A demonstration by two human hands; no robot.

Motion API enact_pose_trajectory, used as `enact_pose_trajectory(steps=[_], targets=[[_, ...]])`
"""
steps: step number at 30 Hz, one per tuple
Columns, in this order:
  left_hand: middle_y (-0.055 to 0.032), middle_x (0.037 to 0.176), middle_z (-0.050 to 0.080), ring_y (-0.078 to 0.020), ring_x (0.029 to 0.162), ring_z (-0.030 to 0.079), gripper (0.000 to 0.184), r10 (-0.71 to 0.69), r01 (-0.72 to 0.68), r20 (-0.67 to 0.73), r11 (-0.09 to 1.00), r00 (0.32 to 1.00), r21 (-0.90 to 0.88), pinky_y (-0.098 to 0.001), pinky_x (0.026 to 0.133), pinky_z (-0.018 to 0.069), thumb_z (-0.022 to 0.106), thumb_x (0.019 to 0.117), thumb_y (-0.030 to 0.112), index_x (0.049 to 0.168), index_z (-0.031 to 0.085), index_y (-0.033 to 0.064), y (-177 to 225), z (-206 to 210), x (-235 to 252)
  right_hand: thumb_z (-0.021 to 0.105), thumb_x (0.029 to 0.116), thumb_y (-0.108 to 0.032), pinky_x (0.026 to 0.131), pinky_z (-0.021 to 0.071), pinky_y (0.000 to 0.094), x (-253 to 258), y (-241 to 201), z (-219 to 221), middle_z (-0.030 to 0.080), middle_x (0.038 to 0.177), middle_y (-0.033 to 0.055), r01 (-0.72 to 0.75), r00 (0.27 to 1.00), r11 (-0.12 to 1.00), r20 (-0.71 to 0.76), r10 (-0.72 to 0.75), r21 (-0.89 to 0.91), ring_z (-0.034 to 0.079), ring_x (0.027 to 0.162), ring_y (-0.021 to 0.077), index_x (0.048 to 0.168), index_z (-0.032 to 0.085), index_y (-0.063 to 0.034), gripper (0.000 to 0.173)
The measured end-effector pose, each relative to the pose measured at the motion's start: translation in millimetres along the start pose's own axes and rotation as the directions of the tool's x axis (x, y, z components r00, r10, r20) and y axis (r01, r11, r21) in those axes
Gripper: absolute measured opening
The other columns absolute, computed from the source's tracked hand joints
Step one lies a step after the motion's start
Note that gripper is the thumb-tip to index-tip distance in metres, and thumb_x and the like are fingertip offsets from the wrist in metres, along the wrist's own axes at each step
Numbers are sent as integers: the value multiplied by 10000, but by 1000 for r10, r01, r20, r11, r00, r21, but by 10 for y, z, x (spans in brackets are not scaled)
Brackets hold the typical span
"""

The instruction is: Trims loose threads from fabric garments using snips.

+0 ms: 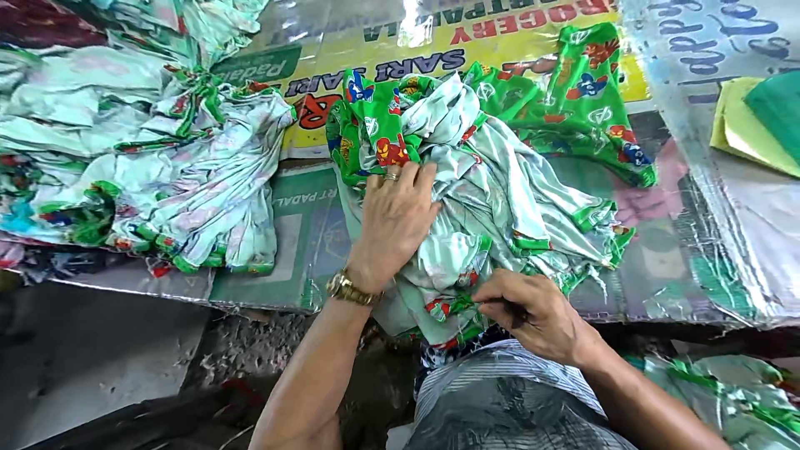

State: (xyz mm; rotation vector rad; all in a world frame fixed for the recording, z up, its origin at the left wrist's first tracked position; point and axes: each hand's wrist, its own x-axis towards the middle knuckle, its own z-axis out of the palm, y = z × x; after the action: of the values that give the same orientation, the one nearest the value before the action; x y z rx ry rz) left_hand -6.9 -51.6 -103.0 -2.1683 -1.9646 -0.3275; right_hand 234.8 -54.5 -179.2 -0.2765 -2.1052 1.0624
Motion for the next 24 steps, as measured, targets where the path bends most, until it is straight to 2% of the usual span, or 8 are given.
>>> enact_pose_trajectory(steps=[4, 7, 9, 14, 18, 20, 22, 24], targets=[[-199, 1023, 692, -366, 862, 682, 225, -147, 127, -44, 946, 988, -298, -541, 712, 543, 566, 995, 69, 1197, 649, 16, -84, 4, 80, 598, 1041, -147, 679, 510, 141, -28, 11, -18, 683, 908, 75, -6, 1000, 999, -20, 7, 51, 615, 761, 25, 1051, 700, -10, 171], [-87, 975, 638, -111, 805, 599, 192, -162, 28, -159, 782, 974, -623, -258, 713, 510, 482, 1018, 51, 1137, 628, 17, -159, -102, -133, 595, 1044, -147, 677, 499, 126, -36, 13, -37, 678, 905, 74, -12, 1000, 995, -22, 14, 99, 601, 754, 12, 1051, 698, -1, 179], [-34, 996, 632, -44, 844, 604, 178, -165, -33, -192, 668, 967, -744, -187, 744, 513, 462, 1032, 45, 1129, 610, 29, -187, -161, -313, 596, 1043, -146, 677, 502, 127, -37, 12, -33, 680, 904, 74, -8, 1000, 995, -15, 10, 97, 605, 757, 13, 1051, 700, -3, 177], [86, 964, 720, -12, 807, 674, 384, 28, -89, -84, 306, 996, -948, -187, 699, 575, 518, 1032, 510, 1081, 706, 179, -300, -247, -507, 597, 1040, -137, 672, 493, 127, -36, 15, -29, 671, 900, 74, 4, 1000, 995, -12, -3, 101, 596, 753, 15, 1055, 699, -4, 169], [-82, 1016, 761, -178, 883, 745, 625, 302, 37, -27, -203, 953, -978, -322, 779, 623, 504, 959, 661, 1148, 715, 103, -388, -108, -526, 582, 1045, -142, 673, 486, 128, -34, 26, -38, 662, 886, 69, 1, 1000, 992, -7, -1, 123, 585, 751, 11, 1050, 685, 1, 176], [-74, 964, 764, -152, 762, 742, 489, 202, 30, 20, -47, 979, -998, -285, 660, 627, 474, 1034, 524, 1111, 713, 104, -286, -137, -468, 590, 1045, -139, 672, 491, 126, -34, 26, -51, 673, 898, 71, -11, 1000, 990, -9, 12, 144, 590, 751, 8, 1055, 698, 6, 181], [-33, 911, 715, -87, 658, 657, 199, -3, 9, 8, 447, 1000, -895, -219, 561, 559, 527, 1037, 208, 1102, 670, 86, -118, -194, -378, 592, 1042, -135, 670, 495, 122, -33, 20, -41, 675, 900, 66, -22, 1000, 991, -11, 24, 135, 593, 749, 2, 1051, 700, 1, 174], [-66, 1037, 666, -175, 783, 640, 279, -51, 41, -9, 870, 999, -491, -339, 637, 538, 662, 989, 240, 1224, 660, 91, -53, -167, -264, 595, 1039, -129, 666, 496, 125, -32, 12, -27, 675, 895, 65, -21, 1000, 993, -13, 23, 119, 595, 744, 6, 1048, 702, -3, 165]])
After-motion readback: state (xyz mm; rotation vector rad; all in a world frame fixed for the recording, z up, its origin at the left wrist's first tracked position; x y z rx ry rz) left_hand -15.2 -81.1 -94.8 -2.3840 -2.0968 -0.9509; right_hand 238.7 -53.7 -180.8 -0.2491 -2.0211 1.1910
